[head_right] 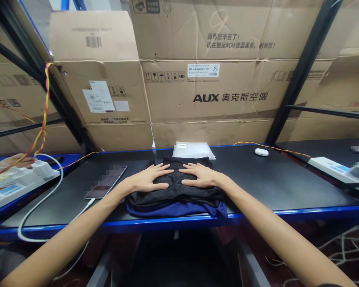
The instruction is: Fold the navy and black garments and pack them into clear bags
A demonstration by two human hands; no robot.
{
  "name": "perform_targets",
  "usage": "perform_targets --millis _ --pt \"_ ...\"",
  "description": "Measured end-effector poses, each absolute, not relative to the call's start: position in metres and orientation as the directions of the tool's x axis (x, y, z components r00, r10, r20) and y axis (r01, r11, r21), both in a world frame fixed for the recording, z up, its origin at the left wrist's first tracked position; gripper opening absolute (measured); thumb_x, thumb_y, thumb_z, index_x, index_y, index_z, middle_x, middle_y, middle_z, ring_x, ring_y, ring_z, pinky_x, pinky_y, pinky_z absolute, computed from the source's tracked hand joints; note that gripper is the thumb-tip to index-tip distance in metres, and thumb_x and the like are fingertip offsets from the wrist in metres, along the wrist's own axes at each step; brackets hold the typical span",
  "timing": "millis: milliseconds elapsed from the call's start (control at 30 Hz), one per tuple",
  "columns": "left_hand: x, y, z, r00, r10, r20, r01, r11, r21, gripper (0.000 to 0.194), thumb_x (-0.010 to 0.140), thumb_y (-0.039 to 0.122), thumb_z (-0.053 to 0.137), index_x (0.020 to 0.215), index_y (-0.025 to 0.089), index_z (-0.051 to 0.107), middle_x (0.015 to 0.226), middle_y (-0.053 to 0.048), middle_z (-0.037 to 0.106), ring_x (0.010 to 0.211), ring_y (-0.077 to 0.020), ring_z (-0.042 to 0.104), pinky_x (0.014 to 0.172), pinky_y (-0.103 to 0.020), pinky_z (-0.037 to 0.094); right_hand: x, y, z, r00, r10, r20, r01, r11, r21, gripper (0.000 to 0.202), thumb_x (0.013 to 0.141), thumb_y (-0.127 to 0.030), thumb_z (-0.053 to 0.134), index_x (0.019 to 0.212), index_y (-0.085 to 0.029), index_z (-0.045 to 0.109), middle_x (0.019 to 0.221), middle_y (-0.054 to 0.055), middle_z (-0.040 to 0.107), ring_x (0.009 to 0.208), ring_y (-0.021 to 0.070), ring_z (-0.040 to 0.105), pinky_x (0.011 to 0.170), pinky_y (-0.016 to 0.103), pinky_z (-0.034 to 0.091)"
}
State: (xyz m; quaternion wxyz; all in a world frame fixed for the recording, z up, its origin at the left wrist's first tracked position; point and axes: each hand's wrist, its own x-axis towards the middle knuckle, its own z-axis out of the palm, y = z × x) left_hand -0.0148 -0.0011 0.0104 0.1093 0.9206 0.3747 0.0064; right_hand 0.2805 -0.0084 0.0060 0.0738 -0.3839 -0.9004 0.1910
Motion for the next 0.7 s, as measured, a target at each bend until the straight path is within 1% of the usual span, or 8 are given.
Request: perform_targets --millis 300,533,700 --pt "-0.0152 -0.0011 0.0104 0.72 0.691 -0.064 0.687 -0.695 0.212 0.075 0.089 0.075 0.042 0.154 0.039 0.029 0.164 -0.002 0.017 0.151 -0.0352 0.014 0.12 -0.061 0.012 0.2813 -0.0079 0.0051 -0.692 0.722 0.001 0.657 0.63 -0.414 0.073 0.089 -0.073 0.046 0.151 -0.036 0.038 0.162 -0.001 0.026 0.151 0.03 0.016 0.123 0.053 0.01" --pt "-0.0149 -0.0013 0.0107 0.714 0.697 -0.071 0.694 -0.69 0.204 0.077 0.088 0.077 0.04 0.154 0.038 0.029 0.164 -0.002 0.017 0.151 -0.035 0.014 0.12 -0.061 0.011 0.2815 -0.0071 0.0039 -0.688 0.726 -0.002 0.658 0.622 -0.423 0.075 0.088 -0.074 0.046 0.15 -0.033 0.04 0.162 0.0 0.026 0.151 0.0307 0.016 0.124 0.051 0.009" --pt "-0.0146 -0.0017 0.0108 0.715 0.696 -0.069 0.693 -0.691 0.207 0.077 0.088 0.078 0.04 0.154 0.038 0.03 0.164 -0.002 0.018 0.151 -0.0342 0.014 0.12 -0.061 0.011 0.2805 -0.0091 0.0062 -0.687 0.727 -0.011 0.668 0.624 -0.406 0.075 0.089 -0.074 0.045 0.151 -0.03 0.04 0.162 0.003 0.025 0.151 0.0291 0.016 0.124 0.051 0.01"
